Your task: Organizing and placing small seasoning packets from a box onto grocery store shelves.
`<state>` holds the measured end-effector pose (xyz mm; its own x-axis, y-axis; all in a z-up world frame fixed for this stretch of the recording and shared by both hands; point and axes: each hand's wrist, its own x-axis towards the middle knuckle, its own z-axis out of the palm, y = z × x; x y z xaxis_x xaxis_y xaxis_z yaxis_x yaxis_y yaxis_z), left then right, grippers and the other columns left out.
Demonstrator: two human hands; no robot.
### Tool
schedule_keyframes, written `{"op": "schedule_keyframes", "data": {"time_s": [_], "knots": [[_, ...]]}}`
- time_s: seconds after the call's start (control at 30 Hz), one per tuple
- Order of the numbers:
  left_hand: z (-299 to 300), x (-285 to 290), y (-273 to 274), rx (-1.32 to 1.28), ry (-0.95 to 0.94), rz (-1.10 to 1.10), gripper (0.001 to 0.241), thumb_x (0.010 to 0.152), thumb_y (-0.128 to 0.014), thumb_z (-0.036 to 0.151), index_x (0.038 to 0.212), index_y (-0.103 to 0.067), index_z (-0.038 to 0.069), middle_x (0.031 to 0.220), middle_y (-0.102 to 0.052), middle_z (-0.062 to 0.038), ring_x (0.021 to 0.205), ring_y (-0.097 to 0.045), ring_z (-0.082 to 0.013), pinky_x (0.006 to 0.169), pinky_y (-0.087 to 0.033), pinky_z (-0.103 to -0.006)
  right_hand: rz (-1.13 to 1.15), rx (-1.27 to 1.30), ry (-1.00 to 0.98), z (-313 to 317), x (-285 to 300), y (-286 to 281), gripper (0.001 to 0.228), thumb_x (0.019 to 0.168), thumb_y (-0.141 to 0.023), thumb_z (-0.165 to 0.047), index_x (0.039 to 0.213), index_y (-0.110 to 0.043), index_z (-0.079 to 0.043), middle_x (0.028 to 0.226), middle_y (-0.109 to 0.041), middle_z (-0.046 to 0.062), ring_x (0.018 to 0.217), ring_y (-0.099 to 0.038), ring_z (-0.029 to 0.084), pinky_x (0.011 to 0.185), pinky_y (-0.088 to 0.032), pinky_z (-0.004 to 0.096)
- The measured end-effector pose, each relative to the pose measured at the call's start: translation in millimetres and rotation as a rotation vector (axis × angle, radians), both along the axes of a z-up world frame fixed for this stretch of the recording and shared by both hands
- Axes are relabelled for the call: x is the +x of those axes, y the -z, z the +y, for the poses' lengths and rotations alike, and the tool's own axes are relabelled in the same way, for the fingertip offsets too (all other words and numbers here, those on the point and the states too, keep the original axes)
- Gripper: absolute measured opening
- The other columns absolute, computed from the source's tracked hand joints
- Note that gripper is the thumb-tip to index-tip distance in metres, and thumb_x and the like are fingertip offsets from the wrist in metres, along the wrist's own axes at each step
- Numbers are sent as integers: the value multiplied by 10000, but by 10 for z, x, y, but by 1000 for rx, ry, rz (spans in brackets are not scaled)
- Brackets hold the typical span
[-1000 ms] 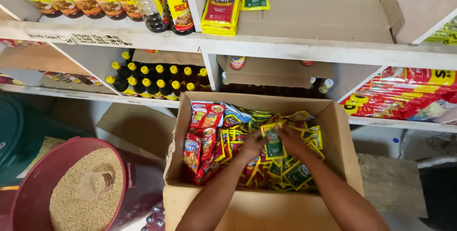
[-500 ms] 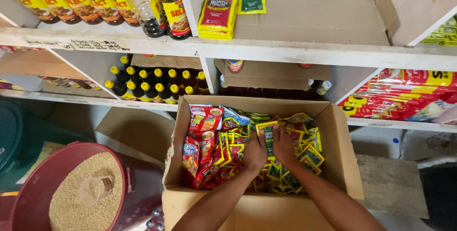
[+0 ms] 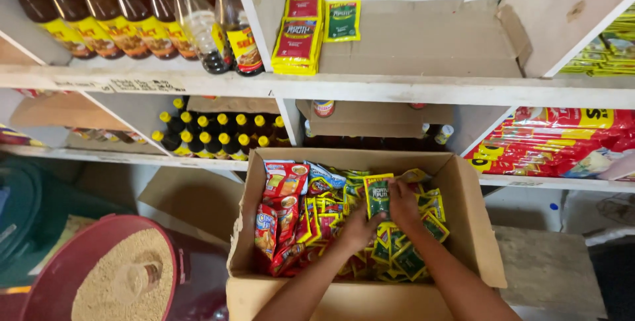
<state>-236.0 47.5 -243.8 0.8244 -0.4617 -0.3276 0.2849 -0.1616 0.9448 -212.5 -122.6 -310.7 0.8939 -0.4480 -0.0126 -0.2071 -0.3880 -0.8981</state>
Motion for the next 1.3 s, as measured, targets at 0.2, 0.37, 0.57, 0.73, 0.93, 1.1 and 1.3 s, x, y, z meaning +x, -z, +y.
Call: {"op": "schedule_keyframes", "data": {"time_s": [0.2,0.37,0.57,0.73,0.93,1.1,1.3], "knots": [[101,-81,205,-181,-51,94,219,967,-740,186,1090,-692,12,722,-662,-13,529,-579,-67,477,-514,-235,-107,98,-39,-93,-61,-130,344,1021,-546,-337,1040,-722,-43,917,-743,154,840,-690,255,805,-525,367],[199,-296,72,-209,-241,234,164,945,-757,191,915,-674,54,682,-655,5,537,-597,-65,484,-504,-224,-25,192,-70,84,-44,-346,333,1013,-575,-313,1047,-723,-16,943,-761,138,874,-690,231,822,-519,356],[323,-301,-234,-300,-354,107,277,937,-780,210,771,-622,56,616,-629,-11,508,-574,-77,473,-485,-226,-179,193,-109,123,136,-752,279,971,-595,-248,1044,-718,-8,957,-767,111,905,-705,185,835,-530,318],[348,-84,-592,-240,-407,-43,329,936,-791,227,720,-616,50,569,-617,-13,487,-548,-92,451,-434,-242,-189,136,-151,84,454,-1405,275,965,-593,-224,985,-737,9,915,-774,116,879,-705,190,823,-532,319],[326,297,-871,-485,-419,-119,322,951,-781,209,749,-602,32,623,-627,-21,530,-596,-100,487,-458,-253,-259,-31,-211,77,729,-2342,322,948,-573,-273,969,-743,0,870,-776,76,839,-721,140,796,-527,300],[299,662,-1299,-503,-442,-123,251,968,-689,260,872,-642,33,655,-616,-30,533,-604,-102,455,-517,-292,-196,-64,-246,95,918,-3028,305,949,-585,-262,980,-746,-4,719,-740,110,632,-674,176,618,-532,320],[201,1254,-1701,-527,-529,-177,261,949,-720,263,899,-671,11,684,-627,-20,503,-581,-109,412,-464,-282,-153,228,-282,113,1279,-3588,295,992,-590,-222,1008,-703,49,623,-613,91,434,-490,154,399,-376,336]]}}
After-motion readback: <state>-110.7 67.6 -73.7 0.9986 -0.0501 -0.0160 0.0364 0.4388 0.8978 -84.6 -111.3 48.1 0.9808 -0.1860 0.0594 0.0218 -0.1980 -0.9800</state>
